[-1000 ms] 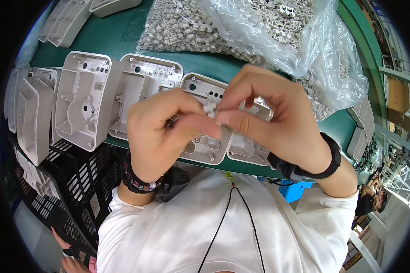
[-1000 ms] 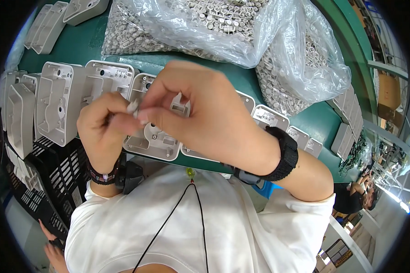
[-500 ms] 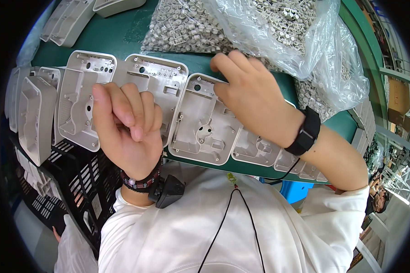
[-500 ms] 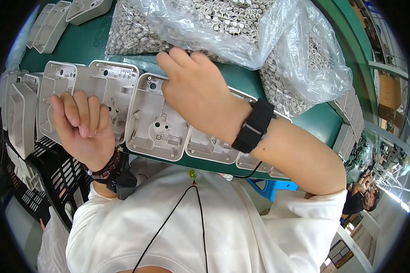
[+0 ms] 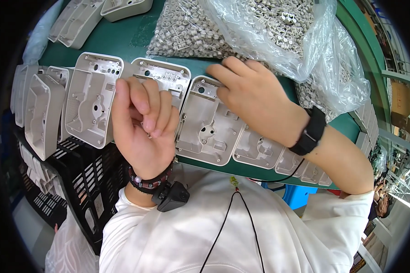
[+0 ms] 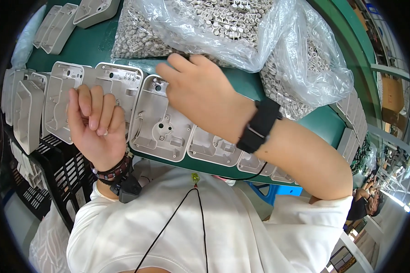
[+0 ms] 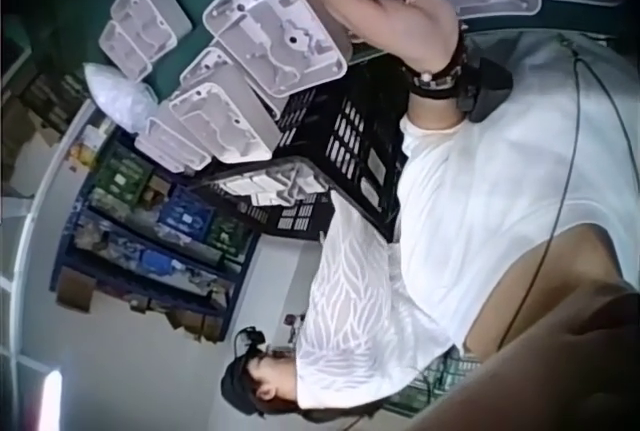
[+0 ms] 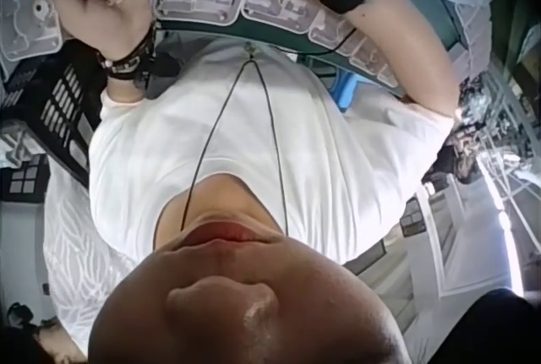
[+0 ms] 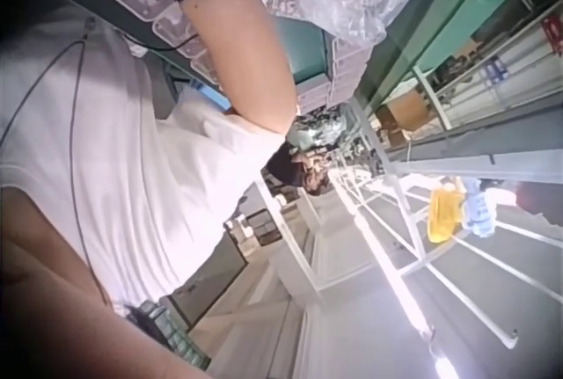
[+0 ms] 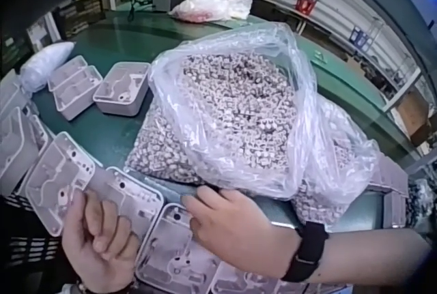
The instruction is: Manually assemble electronic components by inserting small internal parts into plastic housing shells.
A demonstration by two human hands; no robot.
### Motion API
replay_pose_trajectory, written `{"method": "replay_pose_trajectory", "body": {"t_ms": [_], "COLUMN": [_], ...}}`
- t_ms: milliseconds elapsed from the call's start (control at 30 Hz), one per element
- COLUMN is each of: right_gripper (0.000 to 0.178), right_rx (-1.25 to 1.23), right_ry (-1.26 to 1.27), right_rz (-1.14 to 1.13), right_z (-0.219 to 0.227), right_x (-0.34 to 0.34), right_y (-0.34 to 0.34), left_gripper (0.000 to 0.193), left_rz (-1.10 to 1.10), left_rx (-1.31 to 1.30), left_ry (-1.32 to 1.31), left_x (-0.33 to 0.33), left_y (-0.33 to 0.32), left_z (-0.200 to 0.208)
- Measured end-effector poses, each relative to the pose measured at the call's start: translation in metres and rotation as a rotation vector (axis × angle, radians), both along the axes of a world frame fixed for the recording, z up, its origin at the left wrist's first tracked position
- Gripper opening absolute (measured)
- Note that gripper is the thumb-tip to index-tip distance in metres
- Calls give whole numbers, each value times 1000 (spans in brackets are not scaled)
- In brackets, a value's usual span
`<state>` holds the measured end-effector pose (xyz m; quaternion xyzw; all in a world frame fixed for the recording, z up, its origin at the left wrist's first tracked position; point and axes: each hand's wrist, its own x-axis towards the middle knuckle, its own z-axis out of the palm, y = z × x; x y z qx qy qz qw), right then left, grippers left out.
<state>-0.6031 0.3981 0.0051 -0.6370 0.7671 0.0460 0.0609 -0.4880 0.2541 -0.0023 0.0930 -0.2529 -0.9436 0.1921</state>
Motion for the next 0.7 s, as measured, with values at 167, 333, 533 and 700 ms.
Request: {"method": "replay_pose_trajectory", "body": {"t_ms": [167, 333, 533, 700], "right_gripper": [14, 16, 18, 20], "right_rx": [39, -54, -552, -632], "right_ry": [7, -44, -150, -238], "right_rz": [3, -19, -107, -42], "right_z": [-4, 7, 40, 27], "right_x": [1, 1, 20, 42], "right_y": [-6, 5, -6, -25], "left_gripper": [35, 32, 28, 32], "left_rz": [-58, -78, -60, -206], "left_rx": [-17, 5, 394, 244], "left_ry": [43, 34, -488, -309], "left_x": [1, 1, -14, 0], "left_y": [-3, 1, 15, 14], "left_z": [-3, 0, 9, -7]}}
